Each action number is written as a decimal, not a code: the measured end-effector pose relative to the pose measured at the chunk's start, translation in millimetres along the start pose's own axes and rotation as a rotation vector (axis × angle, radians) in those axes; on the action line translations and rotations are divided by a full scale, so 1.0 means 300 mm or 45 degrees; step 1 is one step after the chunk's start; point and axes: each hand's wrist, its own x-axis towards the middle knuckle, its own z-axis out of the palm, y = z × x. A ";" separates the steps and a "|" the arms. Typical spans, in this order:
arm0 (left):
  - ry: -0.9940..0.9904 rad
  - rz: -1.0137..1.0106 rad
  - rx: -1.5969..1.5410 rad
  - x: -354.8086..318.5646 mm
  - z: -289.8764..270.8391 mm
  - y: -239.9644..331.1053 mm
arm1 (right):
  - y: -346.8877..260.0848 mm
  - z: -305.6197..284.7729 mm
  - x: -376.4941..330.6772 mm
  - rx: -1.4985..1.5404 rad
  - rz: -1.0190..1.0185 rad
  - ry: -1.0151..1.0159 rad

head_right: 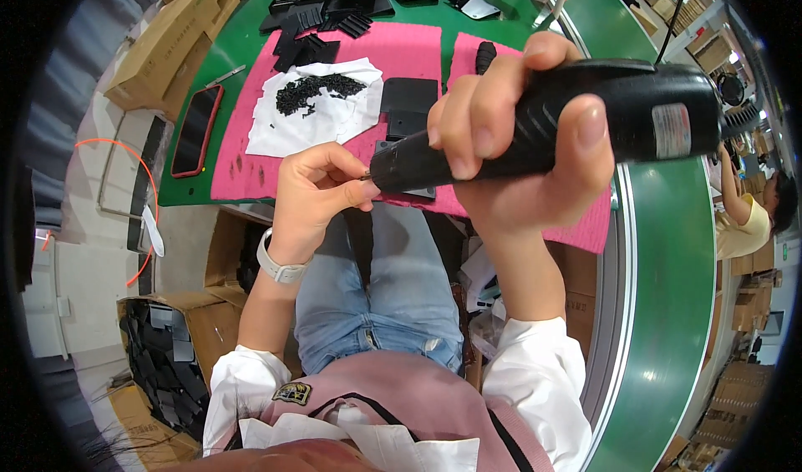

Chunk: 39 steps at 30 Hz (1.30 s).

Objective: Assembling plastic components using an electric screwdriver and small screws.

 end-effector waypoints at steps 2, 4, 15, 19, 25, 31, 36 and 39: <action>-0.053 0.038 -0.066 -0.003 0.005 -0.002 | 0.007 -0.021 0.016 0.046 0.015 0.043; -0.091 0.021 -0.105 0.001 0.009 -0.008 | 0.012 -0.048 0.034 0.211 0.093 0.107; 0.302 0.378 0.624 0.151 0.025 -0.109 | 0.046 -0.246 0.152 -0.371 0.229 0.000; 0.334 0.312 0.594 0.189 0.026 -0.122 | 0.080 -0.264 0.150 -0.402 0.200 0.008; 0.247 0.152 0.535 0.193 0.019 -0.131 | 0.068 -0.280 0.160 -0.422 0.250 0.084; 0.276 0.271 0.558 0.205 0.019 -0.154 | 0.082 -0.259 0.160 -0.503 0.278 0.086; 0.275 0.241 0.618 0.207 0.025 -0.147 | 0.115 -0.217 0.164 -0.498 0.338 -0.052; 0.277 0.240 0.650 0.200 0.030 -0.137 | 0.128 -0.208 0.172 -0.485 0.383 -0.090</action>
